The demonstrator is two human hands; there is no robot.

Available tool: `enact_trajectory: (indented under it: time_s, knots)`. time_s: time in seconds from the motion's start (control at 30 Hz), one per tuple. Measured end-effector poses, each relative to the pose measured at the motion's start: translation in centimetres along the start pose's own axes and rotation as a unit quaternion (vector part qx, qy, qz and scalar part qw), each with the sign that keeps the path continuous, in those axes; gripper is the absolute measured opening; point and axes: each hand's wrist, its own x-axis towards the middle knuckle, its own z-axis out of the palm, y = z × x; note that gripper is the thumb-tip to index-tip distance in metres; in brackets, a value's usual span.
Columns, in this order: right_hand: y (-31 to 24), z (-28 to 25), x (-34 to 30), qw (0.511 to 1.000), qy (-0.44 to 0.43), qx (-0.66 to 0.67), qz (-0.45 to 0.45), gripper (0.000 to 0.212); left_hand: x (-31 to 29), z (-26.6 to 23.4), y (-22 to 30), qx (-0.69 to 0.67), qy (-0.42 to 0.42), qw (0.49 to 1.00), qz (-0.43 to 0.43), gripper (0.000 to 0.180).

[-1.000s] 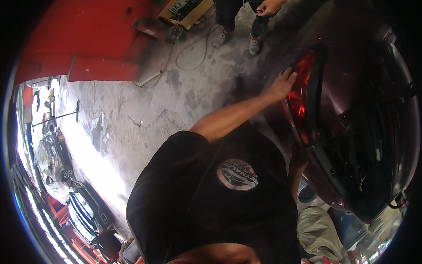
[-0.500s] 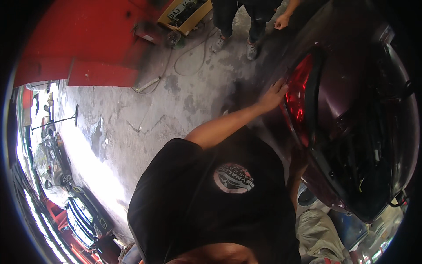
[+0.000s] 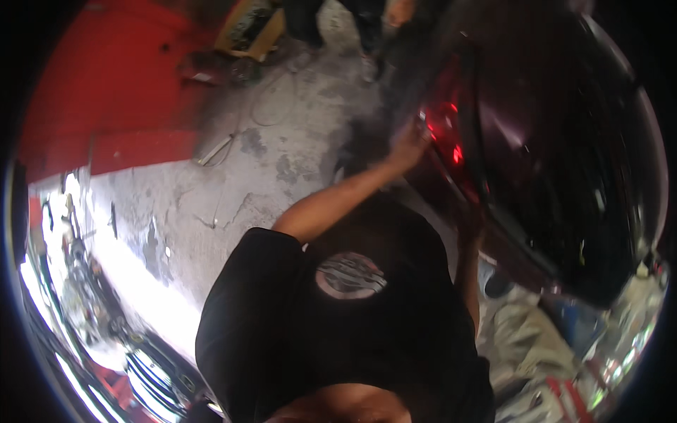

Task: The person installs a taillight assembly onto the rear of a maroon car. They align the unit, press it into place, and adjust the fit with both hands. A coworker assists by holding the bumper and pointing to alignment spots. The person briefly sorts small parts from a box before returning to the taillight.

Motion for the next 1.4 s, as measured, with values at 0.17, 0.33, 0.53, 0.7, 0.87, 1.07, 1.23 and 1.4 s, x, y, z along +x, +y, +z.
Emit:
enact_trajectory:
  time_s: [0.17, 0.33, 0.53, 0.7, 0.87, 1.07, 1.23, 1.4]
  knots:
    - [-5.1, 1.7, -0.3, 0.959, 0.01, 0.271, 0.086, 0.047, -2.1, -2.6, 2.9, -0.147, 0.001, 0.989, -0.002, 0.086]
    - [-6.6, 4.1, -1.0, 0.946, 0.092, 0.206, 0.233, 0.046, -2.9, -2.7, 1.7, -0.138, -0.009, 0.988, -0.07, 0.096]
    - [-0.3, 2.1, -2.4, 0.994, -0.047, -0.072, 0.074, 0.049, -4.9, -2.4, 0.4, -0.142, 0.012, 0.989, -0.041, 0.094]
    - [-3.7, 4.0, -0.4, 0.993, -0.105, 0.032, 0.05, 0.048, -7.7, -3.4, -1.1, -0.146, 0.071, 0.983, -0.088, 0.083]
    - [-2.2, 3.4, 1.5, 0.875, -0.209, -0.392, -0.191, 0.037, -11.4, -5.2, -2.6, -0.179, 0.097, 0.97, -0.132, 0.068]
    - [6.4, 5.0, -0.3, 0.985, -0.139, -0.067, 0.076, 0.042, -14.1, -9.1, -3.7, -0.108, 0.059, 0.978, -0.17, 0.058]
    - [6.5, 6.2, -2.2, 0.878, -0.233, 0.351, 0.229, 0.06, -16.6, -14.1, -9.2, 0.115, -0.047, 0.99, -0.068, 0.053]
    - [-0.5, 16.0, -1.1, 0.9, -0.245, 0.224, 0.283, 0.063, -23.8, -22.9, -13.2, 0.388, -0.164, 0.898, -0.123, 0.042]
